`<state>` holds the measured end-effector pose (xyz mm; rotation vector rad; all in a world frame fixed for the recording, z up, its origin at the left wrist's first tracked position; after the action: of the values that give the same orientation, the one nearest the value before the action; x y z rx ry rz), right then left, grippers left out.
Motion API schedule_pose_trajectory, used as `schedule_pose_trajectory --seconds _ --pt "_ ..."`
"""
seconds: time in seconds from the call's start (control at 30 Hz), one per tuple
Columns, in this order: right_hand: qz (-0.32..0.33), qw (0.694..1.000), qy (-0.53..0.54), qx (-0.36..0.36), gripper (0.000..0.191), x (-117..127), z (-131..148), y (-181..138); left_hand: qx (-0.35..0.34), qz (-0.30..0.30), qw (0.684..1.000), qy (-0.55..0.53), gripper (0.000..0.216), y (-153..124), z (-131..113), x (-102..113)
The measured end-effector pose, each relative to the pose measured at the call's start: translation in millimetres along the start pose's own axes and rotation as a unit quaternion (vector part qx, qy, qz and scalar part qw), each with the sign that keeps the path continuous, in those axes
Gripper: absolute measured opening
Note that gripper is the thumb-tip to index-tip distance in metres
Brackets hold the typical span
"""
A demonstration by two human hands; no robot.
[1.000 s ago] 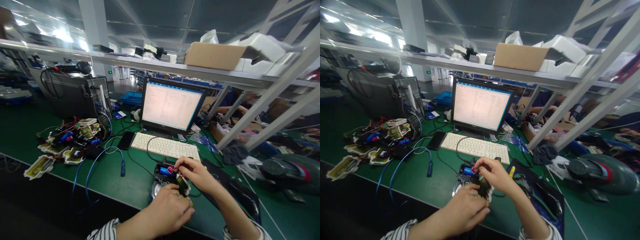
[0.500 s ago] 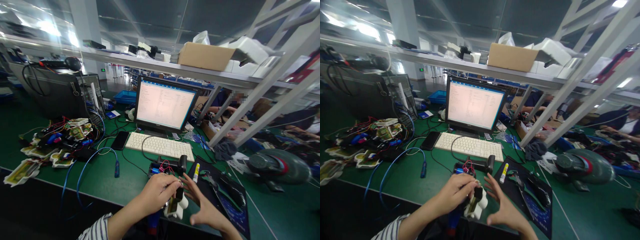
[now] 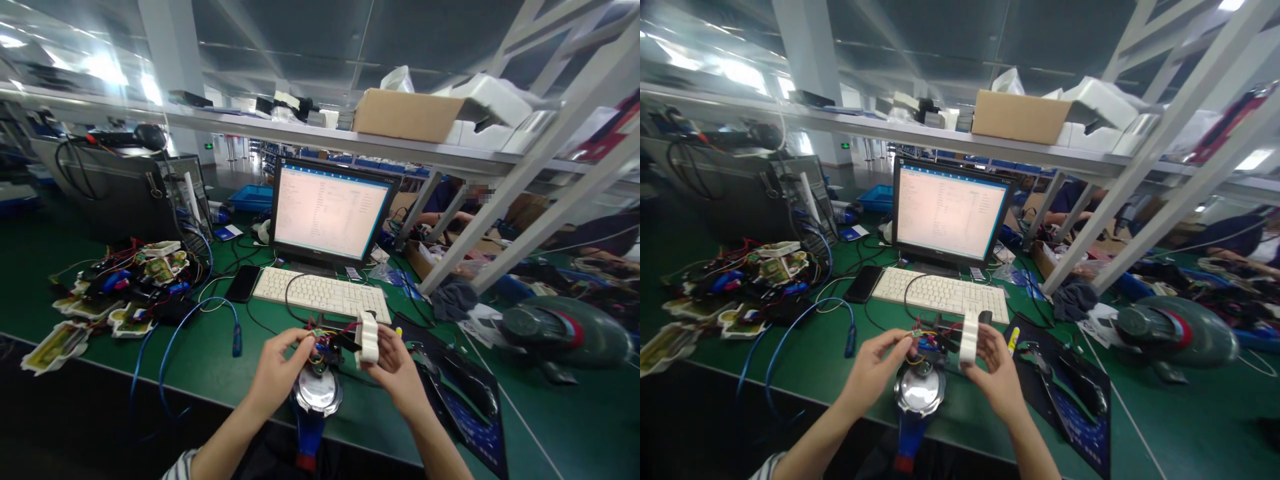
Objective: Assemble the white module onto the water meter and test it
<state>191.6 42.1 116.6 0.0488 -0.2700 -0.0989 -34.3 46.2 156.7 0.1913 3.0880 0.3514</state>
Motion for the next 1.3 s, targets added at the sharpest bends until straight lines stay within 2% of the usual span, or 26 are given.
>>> schedule_pose_trajectory --seconds 0.1,0.17,0.23,0.3,0.37,0.43,0.5,0.57,0.63,0.73,0.83,0.97,1.17,1.3 --pt "0.057 0.976 -0.16 0.136 0.046 -7 34 21 0.036 -0.069 0.997 0.019 0.035 -4 23 24" --pt "0.126 0.95 -0.216 0.187 0.045 -15 48 29 0.049 -0.082 0.995 0.032 0.034 -9 38 36" --pt "0.201 0.924 -0.246 0.213 0.049 -22 53 33 0.069 -0.089 0.993 0.034 0.03 -14 50 43" --pt "0.25 0.907 -0.259 0.217 0.051 -27 53 33 0.083 -0.104 0.991 0.025 0.033 -19 55 46" --pt "0.273 0.897 -0.27 0.217 0.05 -30 51 33 0.068 -0.11 0.991 0.018 0.043 -19 51 45" --pt "0.282 0.886 -0.289 0.229 0.05 -33 50 30 0.031 -0.081 0.996 0.031 0.052 -13 42 39" --pt "0.265 0.879 -0.306 0.253 0.049 -34 49 28 0.011 -0.033 0.998 0.047 0.058 -4 34 31" --pt "0.229 0.88 -0.314 0.274 0.049 -32 47 27 0.018 0.009 0.999 0.049 0.063 4 32 24" --pt "0.206 0.88 -0.32 0.285 0.05 -30 44 28 0.037 0.049 0.997 0.039 0.07 10 36 17" --pt "0.211 0.872 -0.331 0.291 0.052 -29 37 28 0.073 0.088 0.993 -0.02 0.08 12 51 10" --pt "0.203 0.87 -0.334 0.3 0.055 -31 29 22 0.094 0.081 0.988 -0.088 0.079 10 63 8" --pt "0.155 0.886 -0.322 0.295 0.061 -35 18 9 0.096 0.075 0.987 -0.104 0.078 7 66 7" --pt "0.05 0.883 -0.3 0.357 0.04 -47 8 0 0.091 0.065 0.988 -0.103 0.077 5 63 6" --pt "0.003 0.882 -0.28 0.379 0.039 -54 7 -1 0.093 0.067 0.987 -0.112 0.075 6 62 7"
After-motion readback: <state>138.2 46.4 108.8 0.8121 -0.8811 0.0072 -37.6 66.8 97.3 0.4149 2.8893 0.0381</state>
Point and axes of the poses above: each hand's wrist, its own y-axis towards the middle knuckle, its own x-axis out of the back of the hand, z = x × y, the point moved 2 cm from there along y, towards the middle knuckle, and after that the axes turned 10 degrees about -y, right-handed, at the moved point
